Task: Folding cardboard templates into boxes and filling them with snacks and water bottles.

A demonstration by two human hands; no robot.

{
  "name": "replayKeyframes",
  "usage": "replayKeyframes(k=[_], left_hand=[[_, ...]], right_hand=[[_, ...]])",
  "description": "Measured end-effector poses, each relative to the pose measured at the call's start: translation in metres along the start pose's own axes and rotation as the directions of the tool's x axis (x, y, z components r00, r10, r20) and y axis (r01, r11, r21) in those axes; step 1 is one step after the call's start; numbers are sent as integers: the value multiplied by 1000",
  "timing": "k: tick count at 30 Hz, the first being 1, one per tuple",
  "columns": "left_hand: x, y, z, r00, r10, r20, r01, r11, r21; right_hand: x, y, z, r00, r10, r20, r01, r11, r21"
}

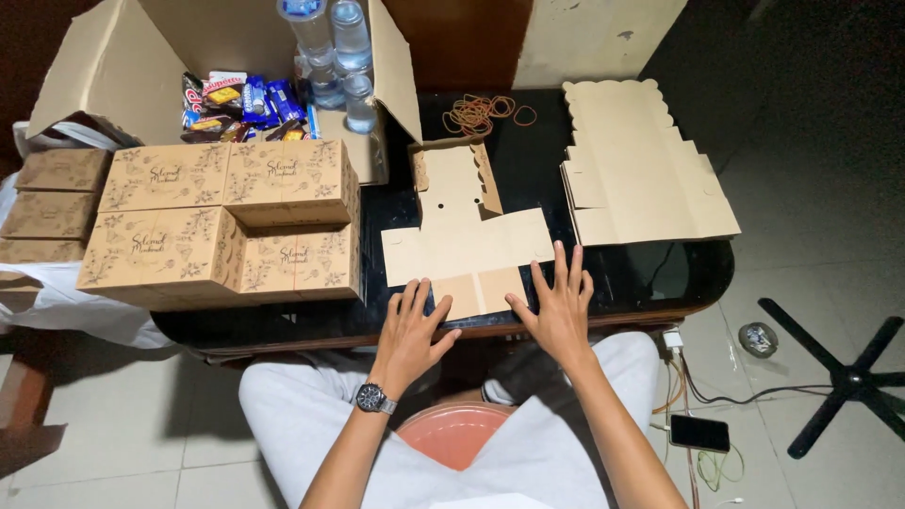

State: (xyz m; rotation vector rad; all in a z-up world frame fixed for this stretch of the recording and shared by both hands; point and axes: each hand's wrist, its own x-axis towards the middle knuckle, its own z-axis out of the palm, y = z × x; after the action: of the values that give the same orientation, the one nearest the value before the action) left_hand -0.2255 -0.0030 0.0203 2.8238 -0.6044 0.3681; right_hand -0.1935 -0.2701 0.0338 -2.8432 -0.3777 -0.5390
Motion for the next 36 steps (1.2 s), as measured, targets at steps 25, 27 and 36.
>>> replayKeyframes(k=[25,27,36], left_hand=[[-1,-19,-6,994,58,-97,-90,928,-361],[3,-26,1,992,-51,-112,-13,862,-507],[30,-20,21,897,-412,-161,227,742,-631]], right_hand=[[10,26,-9,918,-396,19,353,839,415],[12,28,1,964,-257,68,188,841,507],[26,15,40,944,292,156,-326,738,591]])
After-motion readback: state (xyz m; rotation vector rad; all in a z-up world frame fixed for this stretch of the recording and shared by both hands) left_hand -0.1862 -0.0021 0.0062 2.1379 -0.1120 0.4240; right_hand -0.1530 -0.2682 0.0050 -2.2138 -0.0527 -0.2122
